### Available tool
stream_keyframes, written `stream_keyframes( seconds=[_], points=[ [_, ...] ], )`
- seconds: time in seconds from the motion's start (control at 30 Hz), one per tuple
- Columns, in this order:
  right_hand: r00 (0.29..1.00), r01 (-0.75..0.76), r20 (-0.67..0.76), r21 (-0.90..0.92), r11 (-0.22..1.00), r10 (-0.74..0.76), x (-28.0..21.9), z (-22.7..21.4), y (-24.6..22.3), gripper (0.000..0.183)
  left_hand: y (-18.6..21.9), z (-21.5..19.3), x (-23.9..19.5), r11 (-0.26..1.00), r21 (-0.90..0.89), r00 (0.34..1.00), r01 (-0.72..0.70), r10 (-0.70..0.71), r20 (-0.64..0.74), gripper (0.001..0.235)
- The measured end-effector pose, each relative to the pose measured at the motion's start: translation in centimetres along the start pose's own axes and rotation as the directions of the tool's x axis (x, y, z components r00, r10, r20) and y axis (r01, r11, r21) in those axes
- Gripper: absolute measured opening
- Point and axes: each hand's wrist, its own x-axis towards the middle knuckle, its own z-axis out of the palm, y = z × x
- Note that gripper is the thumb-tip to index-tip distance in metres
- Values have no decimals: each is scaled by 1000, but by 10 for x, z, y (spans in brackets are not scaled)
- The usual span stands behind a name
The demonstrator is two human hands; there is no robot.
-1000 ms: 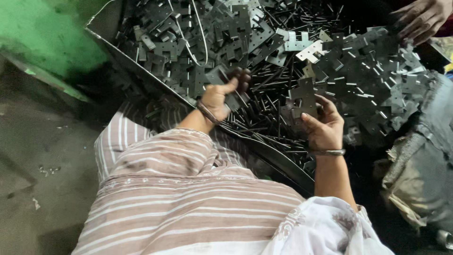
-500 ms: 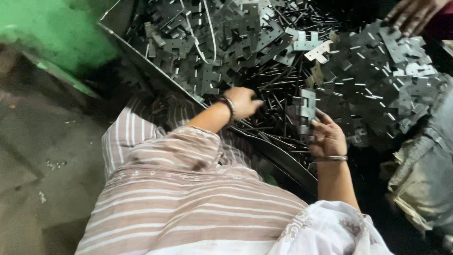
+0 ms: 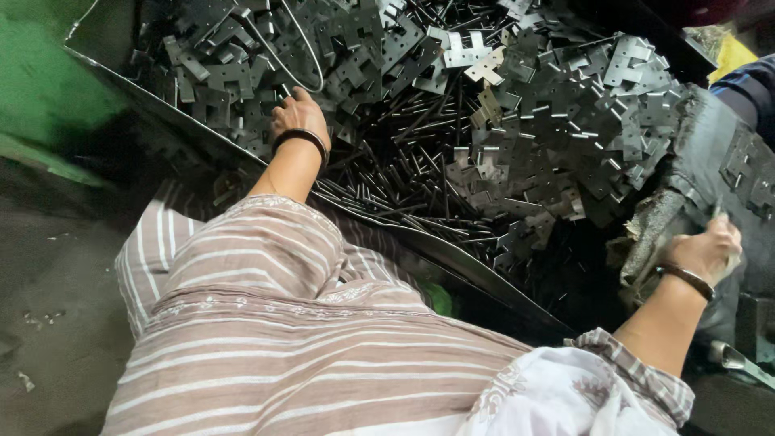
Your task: The person sorts through a large bin of metal brackets and small metal rods by hand.
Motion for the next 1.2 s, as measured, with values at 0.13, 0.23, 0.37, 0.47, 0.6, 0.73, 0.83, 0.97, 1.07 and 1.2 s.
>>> stream_keyframes(
  seconds=[0.13,0.23,0.37,0.47,0.6,0.73,0.83,0.97,1.07,1.2],
  points=[
    [925,378,-171,325,867,-339,-27,-43,-117,44,2,-12,-7,991,-68,993,-115,118,33,54],
    [822,534,-137,521,666,-553,-55,-59,-219,41,-3,-29,-27,956,-92,954,-280,287,83,45],
    [679,678,-132,491,547,-722,-77,-72,-293,52,-16,-61,-52,399,-901,848,-170,525,72,48],
    [655,699,-86,445,559,-751,-77,-71,-310,50,-22,-80,-64,-300,-931,738,210,673,-50,39],
    [707,615,-27,515,597,-706,-76,-57,-307,36,-2,-97,-69,-530,-773,717,350,682,-142,43],
    [812,444,-39,689,573,-582,-71,-56,-289,28,55,-91,-62,-352,-913,783,207,619,-60,36],
    [869,336,-44,784,522,-494,-65,-71,-276,26,89,-58,-59,699,-652,921,-295,390,2,29],
    [911,156,125,777,610,-392,-60,-92,-267,22,99,-5,-60,820,-71,823,-569,566,-50,40],
    [911,93,170,804,587,-377,-59,-95,-259,38,94,10,-57,801,79,792,-594,599,-118,24],
    [864,236,97,789,567,-495,-50,-84,-228,49,70,-4,-50,793,-74,772,-605,561,-298,14]
  ],
)
